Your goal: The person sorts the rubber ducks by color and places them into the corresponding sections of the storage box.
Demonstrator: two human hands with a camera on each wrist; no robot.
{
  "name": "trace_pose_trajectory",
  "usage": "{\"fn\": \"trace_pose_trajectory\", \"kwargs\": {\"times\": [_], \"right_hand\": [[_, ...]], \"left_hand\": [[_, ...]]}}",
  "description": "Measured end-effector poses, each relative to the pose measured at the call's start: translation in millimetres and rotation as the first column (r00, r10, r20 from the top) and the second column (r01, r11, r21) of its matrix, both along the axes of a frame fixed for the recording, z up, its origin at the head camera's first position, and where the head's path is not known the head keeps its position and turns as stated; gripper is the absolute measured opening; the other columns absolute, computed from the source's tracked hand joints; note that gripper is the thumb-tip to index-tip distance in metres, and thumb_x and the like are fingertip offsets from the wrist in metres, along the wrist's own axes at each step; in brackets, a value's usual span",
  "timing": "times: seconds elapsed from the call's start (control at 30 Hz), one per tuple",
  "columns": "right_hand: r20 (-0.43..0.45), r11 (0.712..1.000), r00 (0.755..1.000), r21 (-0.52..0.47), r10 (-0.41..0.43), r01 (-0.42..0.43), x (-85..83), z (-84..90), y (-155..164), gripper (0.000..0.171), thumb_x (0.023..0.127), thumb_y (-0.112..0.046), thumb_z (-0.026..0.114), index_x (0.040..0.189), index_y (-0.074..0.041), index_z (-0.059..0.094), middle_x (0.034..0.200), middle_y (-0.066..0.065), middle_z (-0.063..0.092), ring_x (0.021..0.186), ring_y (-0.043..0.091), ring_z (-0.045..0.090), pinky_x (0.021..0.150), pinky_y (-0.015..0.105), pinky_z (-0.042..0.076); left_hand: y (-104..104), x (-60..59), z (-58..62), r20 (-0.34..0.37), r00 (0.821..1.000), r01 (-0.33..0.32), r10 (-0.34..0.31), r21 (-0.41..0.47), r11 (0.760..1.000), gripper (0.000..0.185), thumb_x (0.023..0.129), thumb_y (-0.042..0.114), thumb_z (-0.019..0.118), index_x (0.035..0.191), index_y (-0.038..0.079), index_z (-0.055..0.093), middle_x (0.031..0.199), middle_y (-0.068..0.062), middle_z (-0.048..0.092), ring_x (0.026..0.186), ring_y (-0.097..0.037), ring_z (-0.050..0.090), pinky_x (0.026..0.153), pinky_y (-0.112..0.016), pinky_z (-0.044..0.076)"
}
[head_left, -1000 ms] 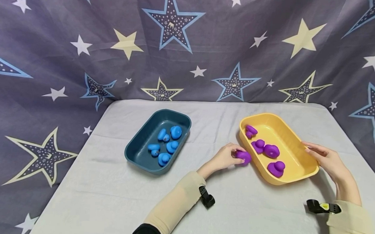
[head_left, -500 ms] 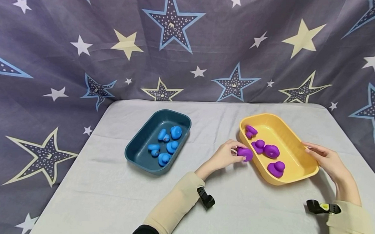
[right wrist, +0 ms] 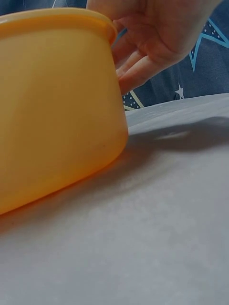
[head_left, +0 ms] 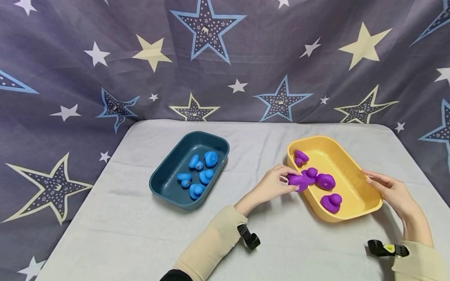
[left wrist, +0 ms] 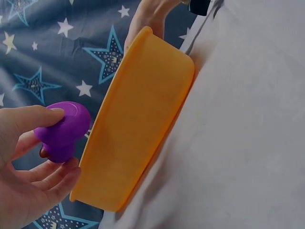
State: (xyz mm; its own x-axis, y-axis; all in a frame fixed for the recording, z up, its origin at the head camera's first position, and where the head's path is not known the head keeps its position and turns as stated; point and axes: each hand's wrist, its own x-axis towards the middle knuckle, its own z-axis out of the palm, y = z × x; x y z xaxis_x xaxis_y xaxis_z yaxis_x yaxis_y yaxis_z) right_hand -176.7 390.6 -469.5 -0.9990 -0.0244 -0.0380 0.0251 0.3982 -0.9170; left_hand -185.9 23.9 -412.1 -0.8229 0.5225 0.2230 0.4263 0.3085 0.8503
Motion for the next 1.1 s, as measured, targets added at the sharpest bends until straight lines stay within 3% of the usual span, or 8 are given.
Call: {"fn": "trace_pose_trajectory", "kwargs": {"times": [0.37, 0.67, 0.9, 1.1], "right_hand": [[0.006, 0.999, 0.999, 0.034, 0.038, -0.038, 4.1, 11.0, -6.0, 0.04, 0.088, -0.031, 0.053, 0.126, -0.018, 0.051, 0.101, -0.034, 0.051, 0.09, -0.015, 0.048, 0.07, 0.009, 0.041], [-0.006, 0.999, 1.0, 0.021, 0.028, -0.027, 7.0, 17.1, -11.6, 0.036, 0.088, -0.028, 0.053, 0.123, -0.019, 0.054, 0.1, -0.032, 0.053, 0.088, -0.014, 0.05, 0.068, 0.009, 0.043], [-0.005, 1.0, 1.0, 0.024, 0.015, -0.015, 4.6, 11.7, -8.0, 0.04, 0.087, -0.033, 0.054, 0.124, -0.017, 0.053, 0.099, -0.034, 0.052, 0.089, -0.015, 0.049, 0.069, 0.009, 0.042], [-0.002, 0.999, 0.999, 0.01, 0.039, -0.039, 2.2, 7.1, -4.4, 0.04, 0.087, -0.032, 0.055, 0.124, -0.019, 0.053, 0.1, -0.033, 0.052, 0.089, -0.013, 0.05, 0.069, 0.01, 0.043]], "left_hand": [[10.6, 0.7, 9.6, 0.047, 0.999, 0.027, -0.026, -0.004, 1.0, 0.037, 0.074, 0.011, 0.07, 0.109, 0.006, 0.061, 0.1, -0.005, 0.049, 0.087, -0.006, 0.051, 0.077, -0.013, 0.043], [22.5, -0.3, 16.0, 0.033, 0.997, 0.074, -0.074, 0.001, 0.997, 0.033, 0.075, 0.009, 0.069, 0.107, 0.004, 0.061, 0.111, -0.009, 0.048, 0.084, -0.007, 0.053, 0.075, -0.015, 0.045], [32.6, -1.5, 21.9, -0.034, 0.995, 0.086, -0.089, -0.092, 0.992, 0.035, 0.075, 0.014, 0.07, 0.109, 0.007, 0.061, 0.112, -0.007, 0.05, 0.085, -0.003, 0.051, 0.075, -0.008, 0.04], [40.4, -3.5, 19.0, -0.103, 0.988, 0.098, -0.114, -0.148, 0.984, 0.033, 0.076, 0.017, 0.07, 0.107, 0.008, 0.062, 0.109, -0.004, 0.053, 0.086, -0.001, 0.047, 0.073, -0.007, 0.039]]}}
